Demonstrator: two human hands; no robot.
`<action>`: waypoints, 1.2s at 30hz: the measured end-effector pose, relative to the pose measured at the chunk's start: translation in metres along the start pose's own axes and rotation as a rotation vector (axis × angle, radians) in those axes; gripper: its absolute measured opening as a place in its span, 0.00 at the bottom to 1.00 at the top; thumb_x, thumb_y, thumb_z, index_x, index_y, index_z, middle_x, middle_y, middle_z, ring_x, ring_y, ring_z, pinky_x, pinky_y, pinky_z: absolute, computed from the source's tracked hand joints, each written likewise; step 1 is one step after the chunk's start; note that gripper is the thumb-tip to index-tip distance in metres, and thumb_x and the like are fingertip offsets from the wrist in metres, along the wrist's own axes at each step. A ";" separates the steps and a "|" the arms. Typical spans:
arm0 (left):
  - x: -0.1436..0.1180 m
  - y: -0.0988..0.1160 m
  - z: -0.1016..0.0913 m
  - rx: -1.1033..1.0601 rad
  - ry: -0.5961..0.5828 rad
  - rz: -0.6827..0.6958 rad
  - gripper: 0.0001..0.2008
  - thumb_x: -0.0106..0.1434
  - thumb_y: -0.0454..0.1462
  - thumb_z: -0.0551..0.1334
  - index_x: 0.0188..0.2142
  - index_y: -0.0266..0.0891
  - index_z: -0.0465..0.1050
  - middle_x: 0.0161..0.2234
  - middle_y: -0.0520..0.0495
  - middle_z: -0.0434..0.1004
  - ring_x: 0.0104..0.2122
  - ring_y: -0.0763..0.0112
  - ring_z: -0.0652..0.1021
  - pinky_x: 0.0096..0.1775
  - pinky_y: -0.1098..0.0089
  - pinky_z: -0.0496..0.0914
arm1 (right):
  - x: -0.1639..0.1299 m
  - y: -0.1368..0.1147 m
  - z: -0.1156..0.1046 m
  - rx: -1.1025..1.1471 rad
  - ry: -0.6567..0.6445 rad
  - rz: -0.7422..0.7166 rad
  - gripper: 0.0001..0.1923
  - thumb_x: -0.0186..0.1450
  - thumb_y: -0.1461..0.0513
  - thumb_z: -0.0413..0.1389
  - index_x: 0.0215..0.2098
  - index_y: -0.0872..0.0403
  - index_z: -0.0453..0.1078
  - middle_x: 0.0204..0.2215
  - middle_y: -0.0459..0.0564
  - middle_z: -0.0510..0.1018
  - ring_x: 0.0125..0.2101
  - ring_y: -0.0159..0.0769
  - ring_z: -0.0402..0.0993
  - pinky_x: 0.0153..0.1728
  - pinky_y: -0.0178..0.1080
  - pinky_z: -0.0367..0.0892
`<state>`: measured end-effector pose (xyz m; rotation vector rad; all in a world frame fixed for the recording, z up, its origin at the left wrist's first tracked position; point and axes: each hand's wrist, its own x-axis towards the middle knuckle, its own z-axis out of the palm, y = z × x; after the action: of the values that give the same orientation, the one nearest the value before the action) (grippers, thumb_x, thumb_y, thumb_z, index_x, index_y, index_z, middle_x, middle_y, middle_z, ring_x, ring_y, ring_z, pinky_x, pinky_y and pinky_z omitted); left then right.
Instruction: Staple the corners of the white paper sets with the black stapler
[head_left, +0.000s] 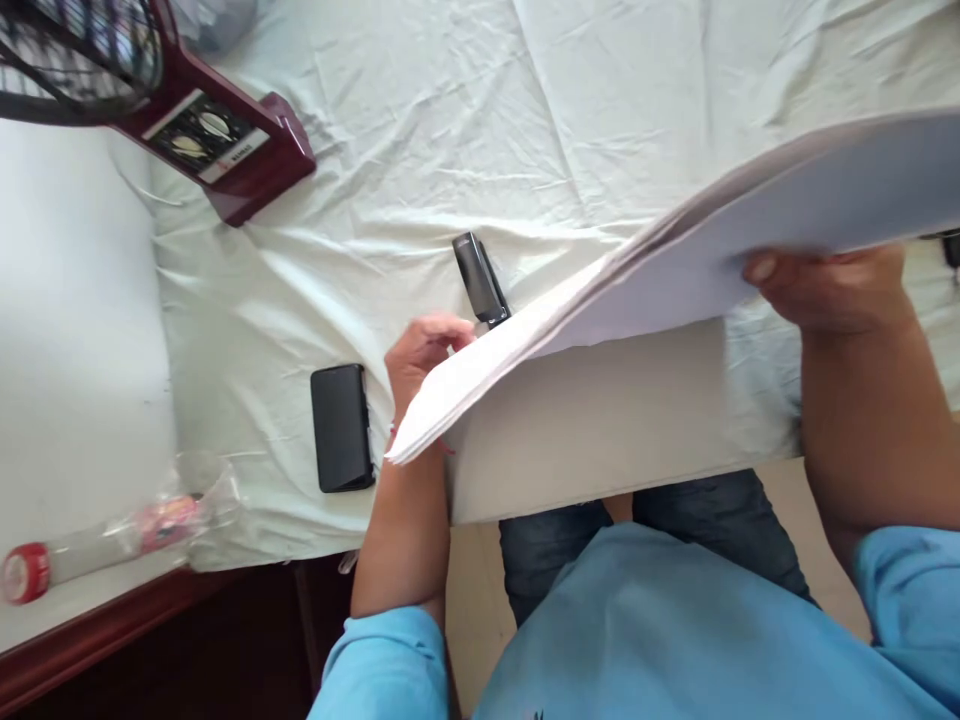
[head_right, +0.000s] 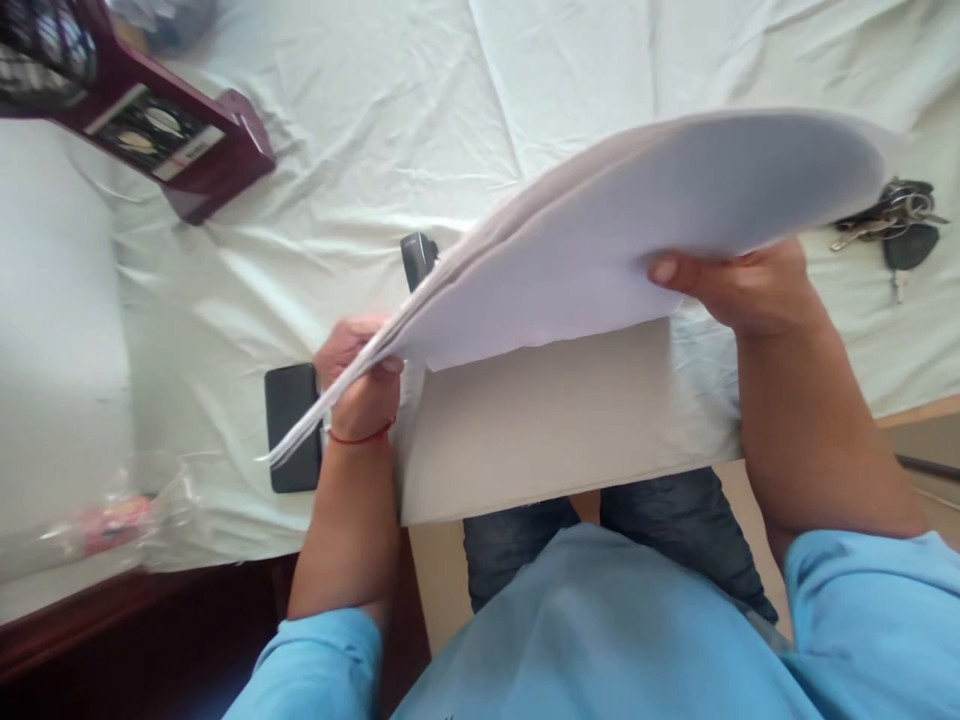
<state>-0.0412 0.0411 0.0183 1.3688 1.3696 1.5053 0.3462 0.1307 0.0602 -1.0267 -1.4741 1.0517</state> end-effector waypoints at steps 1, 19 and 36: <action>-0.001 0.000 0.000 0.023 -0.055 -0.034 0.25 0.56 0.59 0.79 0.35 0.42 0.85 0.31 0.48 0.81 0.30 0.71 0.76 0.36 0.67 0.73 | 0.000 0.001 0.001 -0.003 -0.006 0.032 0.27 0.54 0.49 0.70 0.45 0.53 0.72 0.48 0.48 0.75 0.55 0.41 0.73 0.61 0.51 0.67; 0.009 0.016 0.000 0.267 -0.227 -0.353 0.19 0.66 0.53 0.71 0.37 0.39 0.82 0.25 0.53 0.72 0.24 0.76 0.64 0.27 0.70 0.57 | 0.010 0.011 -0.027 -0.339 -0.436 0.920 0.39 0.41 0.35 0.68 0.35 0.57 0.74 0.31 0.57 0.77 0.23 0.38 0.74 0.18 0.36 0.69; 0.009 0.019 -0.005 0.267 -0.365 -0.312 0.18 0.65 0.51 0.73 0.36 0.38 0.79 0.31 0.51 0.76 0.31 0.73 0.70 0.34 0.70 0.65 | 0.008 0.001 -0.008 -0.208 -0.266 0.589 0.34 0.57 0.38 0.63 0.50 0.53 0.73 0.38 0.51 0.77 0.27 0.28 0.73 0.24 0.31 0.69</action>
<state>-0.0448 0.0441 0.0396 1.4242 1.4959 0.8442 0.3530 0.1397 0.0624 -1.5775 -1.5525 1.5158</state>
